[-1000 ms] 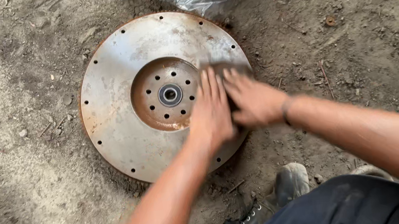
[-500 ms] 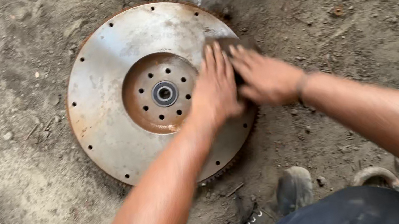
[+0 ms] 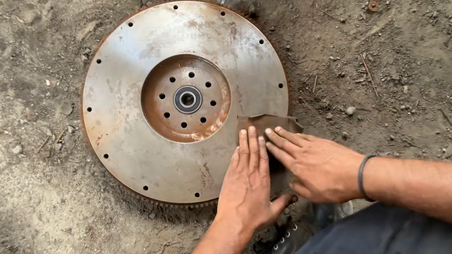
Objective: The person sands the flat surface of a metal flywheel by hand using a piece of sandpaper, rubbing it repeatedly in circular and linear motions across the metal.
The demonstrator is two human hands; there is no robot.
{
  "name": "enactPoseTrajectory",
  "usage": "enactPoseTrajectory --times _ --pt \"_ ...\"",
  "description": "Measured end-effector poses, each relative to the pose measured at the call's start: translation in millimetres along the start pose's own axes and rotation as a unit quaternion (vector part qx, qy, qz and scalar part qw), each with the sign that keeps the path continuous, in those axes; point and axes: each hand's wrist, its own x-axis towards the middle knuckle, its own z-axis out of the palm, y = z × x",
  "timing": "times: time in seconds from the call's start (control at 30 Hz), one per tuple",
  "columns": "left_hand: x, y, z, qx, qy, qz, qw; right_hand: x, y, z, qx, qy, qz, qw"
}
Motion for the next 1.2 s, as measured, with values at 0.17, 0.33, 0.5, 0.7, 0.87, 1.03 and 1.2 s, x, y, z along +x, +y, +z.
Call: enactPoseTrajectory --times 0.17,0.33,0.5,0.7,0.87,1.03,1.2 --pt "50 -24 1 0.027 0.022 -0.016 0.999 33 45 0 -0.066 0.078 0.006 0.995" --pt "158 -69 -16 0.13 0.018 -0.053 0.99 102 129 -28 -0.037 0.145 0.06 0.987" --pt "159 -72 -16 0.162 0.073 -0.053 0.983 114 130 -36 -0.019 0.122 0.089 0.988" --pt "22 -5 -4 0.024 0.006 -0.029 0.999 22 20 -5 -0.078 0.035 0.006 0.996" --pt "2 -2 5 -0.071 0.062 -0.028 0.995 6 -3 -12 -0.013 0.033 -0.004 0.999" --pt "79 -47 -12 0.024 0.046 -0.051 0.997 66 60 -33 -0.132 0.041 0.037 0.99" --pt "169 -91 -29 0.11 0.046 -0.093 0.989 137 128 -61 -0.074 0.098 0.072 0.99"
